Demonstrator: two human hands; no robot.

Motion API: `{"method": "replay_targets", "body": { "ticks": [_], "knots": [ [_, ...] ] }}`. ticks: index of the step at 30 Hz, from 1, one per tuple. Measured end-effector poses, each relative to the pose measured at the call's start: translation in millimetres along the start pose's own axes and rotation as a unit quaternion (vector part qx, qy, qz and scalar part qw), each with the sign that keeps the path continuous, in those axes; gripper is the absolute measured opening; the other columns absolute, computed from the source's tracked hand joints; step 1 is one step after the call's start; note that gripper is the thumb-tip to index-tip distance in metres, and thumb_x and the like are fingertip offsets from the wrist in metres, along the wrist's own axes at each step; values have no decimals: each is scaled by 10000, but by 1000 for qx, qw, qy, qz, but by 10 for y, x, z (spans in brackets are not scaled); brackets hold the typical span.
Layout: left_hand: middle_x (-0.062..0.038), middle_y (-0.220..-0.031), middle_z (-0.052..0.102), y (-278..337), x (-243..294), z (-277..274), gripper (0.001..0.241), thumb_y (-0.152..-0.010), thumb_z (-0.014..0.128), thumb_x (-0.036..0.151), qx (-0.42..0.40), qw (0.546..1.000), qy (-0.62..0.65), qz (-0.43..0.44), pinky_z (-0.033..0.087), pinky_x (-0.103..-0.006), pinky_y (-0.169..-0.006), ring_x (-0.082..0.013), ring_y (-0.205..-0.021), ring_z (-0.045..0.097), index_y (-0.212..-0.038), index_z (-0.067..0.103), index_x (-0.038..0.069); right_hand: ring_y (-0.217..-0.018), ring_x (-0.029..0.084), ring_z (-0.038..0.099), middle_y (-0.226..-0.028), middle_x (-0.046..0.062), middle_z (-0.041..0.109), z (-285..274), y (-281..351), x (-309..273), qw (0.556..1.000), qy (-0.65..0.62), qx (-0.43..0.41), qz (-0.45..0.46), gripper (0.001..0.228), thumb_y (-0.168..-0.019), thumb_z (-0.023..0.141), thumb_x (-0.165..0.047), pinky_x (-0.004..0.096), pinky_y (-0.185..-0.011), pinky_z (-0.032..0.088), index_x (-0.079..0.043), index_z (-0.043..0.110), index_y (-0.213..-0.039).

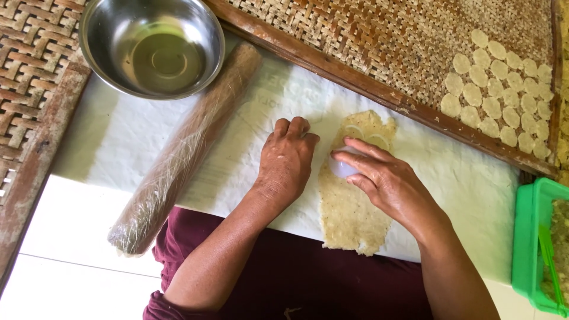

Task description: Rolling out dough with a rolling pin and stamping out small circles using a circular mold.

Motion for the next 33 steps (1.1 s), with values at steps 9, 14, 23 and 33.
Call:
{"method": "replay_targets", "body": {
  "ticks": [9,14,23,33],
  "knots": [
    [-108,-1292,576,-15,-9,1,420,-744,660,-73,-16,1000,8,-14,484,-411,-983,-310,-1166,518,-1131,745,65,-1160,278,673,-1385,114,649,-540,308,397,990,43,129,-18,551,-812,810,-163,414,-969,591,-164,638,-1336],
    [-108,-1279,579,-10,-9,34,424,-757,653,-71,-10,1000,4,-4,483,-411,-994,-307,-1151,525,-1151,744,58,-1086,250,695,-1368,82,652,-366,412,507,994,20,62,93,492,-827,784,-191,373,-906,600,-196,656,-1302],
    [-103,-1268,588,-20,-1,25,417,-763,645,-66,-7,1000,7,-3,484,-409,-987,-311,-1138,527,-1147,748,64,-1143,312,651,-1340,85,629,-293,335,226,998,25,55,24,486,-836,754,-187,418,-928,546,-168,628,-1306],
    [-101,-1278,583,-10,-6,30,415,-764,664,-70,-9,1000,-1,-7,486,-410,-983,-295,-1142,529,-1148,747,64,-1205,310,637,-1410,79,630,-221,321,248,997,50,55,32,502,-856,739,-215,419,-983,525,-185,640,-1347]
  ]
}}
Point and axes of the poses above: each hand's wrist, its own y-axis away from the middle knuckle, its own z-axis out of the palm, x = y × z, the point moved 10 cm from there along -y, towards the middle knuckle
